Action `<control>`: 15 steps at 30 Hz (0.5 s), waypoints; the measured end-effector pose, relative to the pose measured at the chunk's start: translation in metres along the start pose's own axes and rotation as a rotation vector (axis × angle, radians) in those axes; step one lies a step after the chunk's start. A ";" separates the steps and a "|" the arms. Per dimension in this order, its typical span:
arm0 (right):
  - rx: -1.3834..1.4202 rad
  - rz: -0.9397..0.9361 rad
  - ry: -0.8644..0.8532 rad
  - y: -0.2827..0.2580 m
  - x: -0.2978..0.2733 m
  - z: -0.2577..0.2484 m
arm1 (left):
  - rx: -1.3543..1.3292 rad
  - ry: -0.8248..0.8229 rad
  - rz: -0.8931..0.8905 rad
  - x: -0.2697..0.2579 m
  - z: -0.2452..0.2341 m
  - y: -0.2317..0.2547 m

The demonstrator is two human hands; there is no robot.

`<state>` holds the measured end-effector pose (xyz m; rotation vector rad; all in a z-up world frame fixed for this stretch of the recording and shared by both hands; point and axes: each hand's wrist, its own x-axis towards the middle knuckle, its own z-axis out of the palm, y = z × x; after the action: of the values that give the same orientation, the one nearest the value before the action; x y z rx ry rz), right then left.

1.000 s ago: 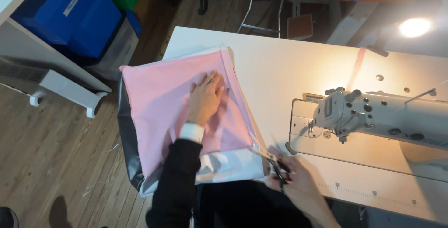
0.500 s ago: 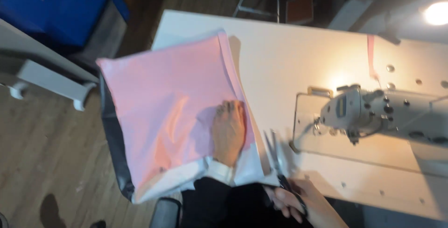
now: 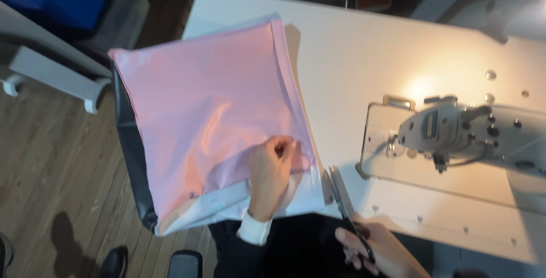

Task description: Trimming the excess edges of a pink and white leather bag using scissors.

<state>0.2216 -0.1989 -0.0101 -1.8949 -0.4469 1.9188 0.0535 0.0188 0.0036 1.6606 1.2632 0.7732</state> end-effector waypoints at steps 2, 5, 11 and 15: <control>-0.007 0.041 0.020 0.017 -0.001 -0.003 | -0.015 -0.049 -0.079 -0.008 0.004 0.010; 0.066 -0.104 -0.018 0.000 0.002 -0.008 | -0.010 0.017 -0.068 0.002 0.009 0.031; -0.146 -0.212 -0.118 -0.009 -0.002 0.005 | 0.195 0.026 0.159 0.008 0.015 0.011; -0.082 -0.136 -0.230 0.053 0.046 -0.008 | 0.079 -0.169 -0.175 0.012 0.010 0.005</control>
<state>0.2267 -0.2223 -0.0761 -1.6498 -0.7151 2.0623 0.0679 0.0266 0.0040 1.6161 1.3115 0.4726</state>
